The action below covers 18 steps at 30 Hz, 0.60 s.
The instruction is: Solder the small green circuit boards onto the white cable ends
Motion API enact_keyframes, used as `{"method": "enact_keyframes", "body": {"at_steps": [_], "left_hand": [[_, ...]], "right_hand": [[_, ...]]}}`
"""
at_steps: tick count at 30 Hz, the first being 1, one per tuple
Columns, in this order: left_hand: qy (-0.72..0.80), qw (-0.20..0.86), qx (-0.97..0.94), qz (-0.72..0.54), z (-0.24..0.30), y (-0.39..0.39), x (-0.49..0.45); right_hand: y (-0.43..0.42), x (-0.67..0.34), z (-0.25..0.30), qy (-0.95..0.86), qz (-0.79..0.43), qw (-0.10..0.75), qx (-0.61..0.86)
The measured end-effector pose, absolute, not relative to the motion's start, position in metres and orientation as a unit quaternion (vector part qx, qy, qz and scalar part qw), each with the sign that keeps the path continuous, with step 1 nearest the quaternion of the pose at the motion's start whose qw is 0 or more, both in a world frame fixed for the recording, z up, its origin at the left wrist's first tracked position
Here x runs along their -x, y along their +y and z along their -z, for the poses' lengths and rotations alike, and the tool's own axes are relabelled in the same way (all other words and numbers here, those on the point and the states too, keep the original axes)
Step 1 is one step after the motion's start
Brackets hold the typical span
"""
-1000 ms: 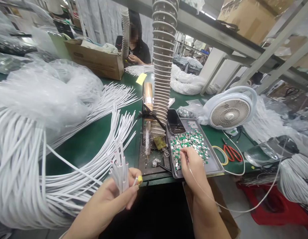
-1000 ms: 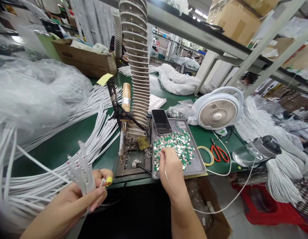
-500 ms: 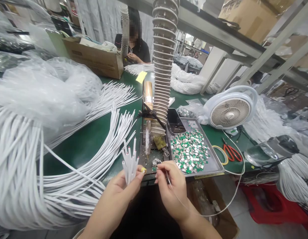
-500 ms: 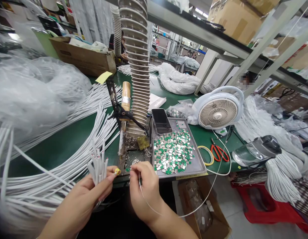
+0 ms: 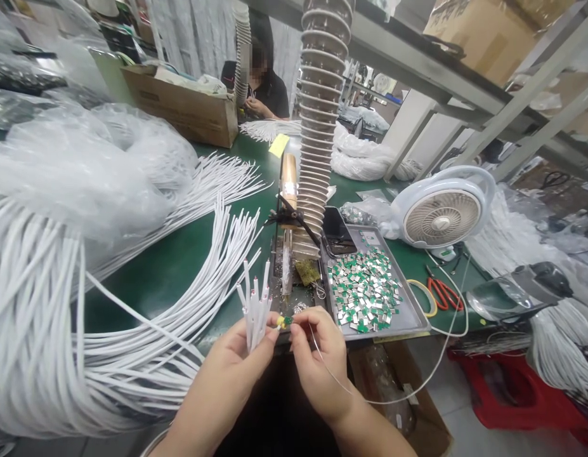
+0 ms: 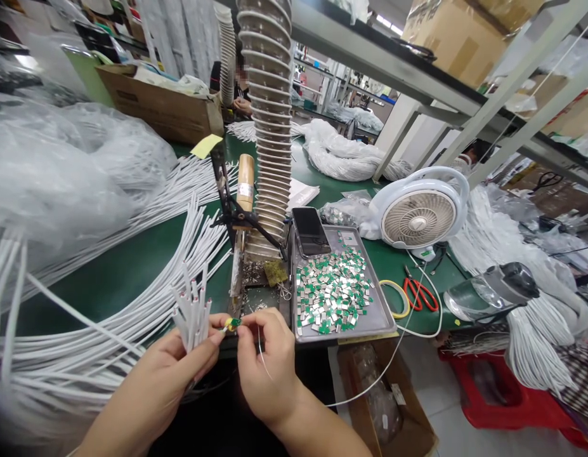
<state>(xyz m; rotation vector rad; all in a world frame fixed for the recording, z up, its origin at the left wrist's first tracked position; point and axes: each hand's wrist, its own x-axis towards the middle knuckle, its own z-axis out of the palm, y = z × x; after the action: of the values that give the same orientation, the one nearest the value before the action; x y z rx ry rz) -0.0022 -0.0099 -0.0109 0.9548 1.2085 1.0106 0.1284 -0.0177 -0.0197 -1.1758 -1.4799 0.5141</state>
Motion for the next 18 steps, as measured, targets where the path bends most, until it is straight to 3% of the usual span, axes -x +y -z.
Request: {"method": "enact_keyframes", "body": {"at_steps": [10,18], "left_hand": [[0.502,0.621,-0.407,-0.443,0.011,-0.011,0.002],[0.523,0.637,-0.368,-0.430,0.005,-0.009,-0.001]], "right_hand": [[-0.017,-0.129,0.019,-0.642,-0.198,0.560,0.484],[-0.029,-0.132,0.034,-0.672,-0.116,0.578,0.448]]}}
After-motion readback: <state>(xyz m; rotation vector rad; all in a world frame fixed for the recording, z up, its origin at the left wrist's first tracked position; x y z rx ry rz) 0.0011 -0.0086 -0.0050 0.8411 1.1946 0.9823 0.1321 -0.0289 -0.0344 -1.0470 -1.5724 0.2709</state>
